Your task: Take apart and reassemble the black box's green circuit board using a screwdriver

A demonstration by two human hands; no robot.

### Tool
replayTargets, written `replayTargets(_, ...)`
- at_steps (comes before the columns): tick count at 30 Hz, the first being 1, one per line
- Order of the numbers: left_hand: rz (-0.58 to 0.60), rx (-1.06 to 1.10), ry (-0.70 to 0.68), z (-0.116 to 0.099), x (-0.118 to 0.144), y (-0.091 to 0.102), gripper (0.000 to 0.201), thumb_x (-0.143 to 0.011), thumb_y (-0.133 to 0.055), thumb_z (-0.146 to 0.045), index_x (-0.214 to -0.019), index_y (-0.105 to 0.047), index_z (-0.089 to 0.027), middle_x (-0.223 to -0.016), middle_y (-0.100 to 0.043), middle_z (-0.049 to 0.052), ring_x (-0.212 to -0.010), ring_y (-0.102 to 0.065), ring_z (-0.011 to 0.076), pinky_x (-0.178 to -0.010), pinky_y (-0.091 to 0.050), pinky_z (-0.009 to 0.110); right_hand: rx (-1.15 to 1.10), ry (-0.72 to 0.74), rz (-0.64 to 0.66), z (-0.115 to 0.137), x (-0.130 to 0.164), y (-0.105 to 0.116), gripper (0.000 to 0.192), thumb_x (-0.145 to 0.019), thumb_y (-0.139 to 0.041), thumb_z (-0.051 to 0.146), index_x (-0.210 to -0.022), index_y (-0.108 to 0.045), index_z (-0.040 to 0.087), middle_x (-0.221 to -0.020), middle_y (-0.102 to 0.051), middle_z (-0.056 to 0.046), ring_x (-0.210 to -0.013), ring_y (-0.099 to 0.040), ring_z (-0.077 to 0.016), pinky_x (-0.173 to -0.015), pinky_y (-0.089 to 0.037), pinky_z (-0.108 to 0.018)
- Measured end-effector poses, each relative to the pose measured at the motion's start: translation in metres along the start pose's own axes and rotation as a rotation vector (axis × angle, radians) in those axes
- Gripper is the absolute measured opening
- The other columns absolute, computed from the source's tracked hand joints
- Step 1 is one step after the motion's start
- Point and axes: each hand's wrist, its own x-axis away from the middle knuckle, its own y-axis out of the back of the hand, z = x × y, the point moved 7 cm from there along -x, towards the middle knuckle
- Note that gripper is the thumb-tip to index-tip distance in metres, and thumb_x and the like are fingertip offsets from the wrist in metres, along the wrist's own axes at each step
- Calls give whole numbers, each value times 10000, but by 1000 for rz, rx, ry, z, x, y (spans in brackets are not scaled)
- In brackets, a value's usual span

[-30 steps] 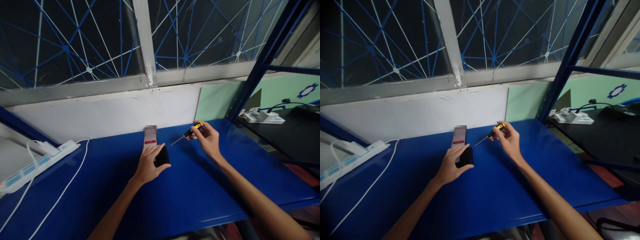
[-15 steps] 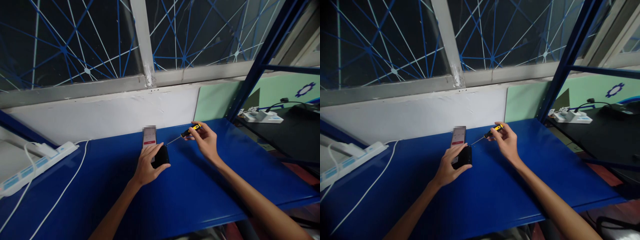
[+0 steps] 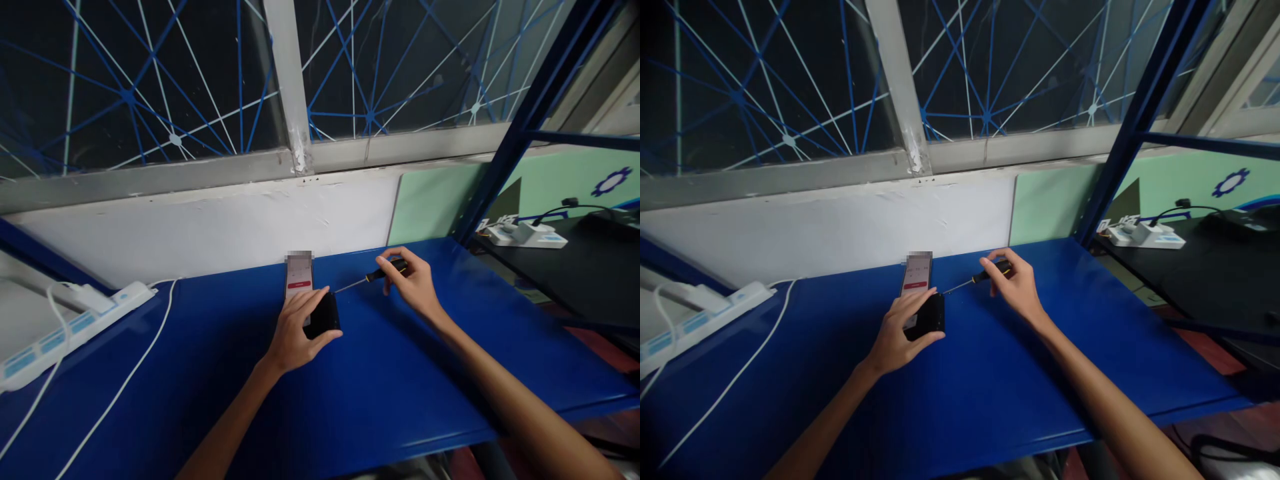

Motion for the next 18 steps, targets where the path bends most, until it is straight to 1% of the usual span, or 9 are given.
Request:
replayTargets(3, 14, -12, -5, 1, 1, -2, 682, -798, -700, -480, -1381, -449, -229, -1270, -606, 123, -1156, -566, 309, -968, -450, 501, -65, -106, 172, -11, -3, -6, 319, -843, -624, 480, -946, -510, 200, -510, -572, 48, -414, -595, -148, -425, -470, -255)
replayTargets(5, 31, -21, -3, 3, 1, -4, 702, -792, -704, -485, -1391, -441, -230, -1270, -605, 123, -1158, -563, 315, -972, -444, 508, -152, -167, 304, -17, -4, -10, 356, -814, -659, 467, -971, -470, 210, -563, -604, 37, -459, -620, -165, -442, -500, -276)
replayTargets(7, 60, -24, 0, 5, 3, -8, 728, -788, -707, -490, -1405, -424, -226, -1271, -603, 125, -1159, -560, 317, -979, -436, 516, -163, -198, 403, -22, -4, -11, 362, -785, -690, 457, -934, -478, 204, -579, -613, 25, -478, -621, -169, -450, -509, -287)
replayTargets(10, 101, -14, 7, 7, 4, -13, 769, -776, -721, -488, -1423, -400, -224, -1274, -598, 127, -1162, -550, 316, -982, -428, 524, -19, -205, 467, -32, -4, -8, 345, -801, -659, 501, -792, -521, 184, -514, -569, 28, -415, -551, -133, -411, -446, -254)
replayTargets(12, 114, -5, 9, 7, 5, -15, 782, -768, -734, -473, -1428, -393, -230, -1275, -595, 126, -1163, -546, 316, -980, -424, 528, 110, -194, 479, -38, -4, -6, 427, -858, -560, 553, -657, -492, 183, -443, -482, 46, -359, -456, -93, -377, -363, -225)
replayTargets(14, 121, -5, 11, 8, 6, -15, 786, -762, -744, -454, -1428, -392, -231, -1269, -598, 127, -1158, -546, 316, -977, -422, 532, 169, -210, 523, -43, -2, -7, 488, -902, -465, 581, -619, -468, 183, -430, -410, 61, -342, -385, -71, -362, -320, -213)
replayTargets(15, 126, -8, 14, 9, 6, -16, 787, -759, -748, -447, -1427, -393, -230, -1264, -600, 127, -1154, -548, 314, -975, -422, 532, 166, -230, 564, -45, 0, -8, 471, -902, -465, 582, -656, -487, 182, -447, -402, 67, -342, -375, -69, -355, -318, -210)
replayTargets(16, 133, -13, 16, 10, 6, -16, 789, -757, -752, -442, -1426, -392, -228, -1261, -601, 126, -1151, -550, 313, -972, -423, 530, 148, -253, 616, -47, 3, -10, 423, -884, -509, 575, -727, -511, 182, -476, -415, 72, -345, -380, -70, -347, -324, -207)
replayTargets(18, 150, -23, 20, 11, 7, -18, 798, -751, -758, -441, -1427, -389, -230, -1259, -600, 125, -1149, -548, 313, -965, -425, 525, 98, -286, 719, -49, 7, -13, 366, -813, -642, 529, -885, -514, 194, -536, -462, 79, -349, -409, -74, -336, -338, -204)
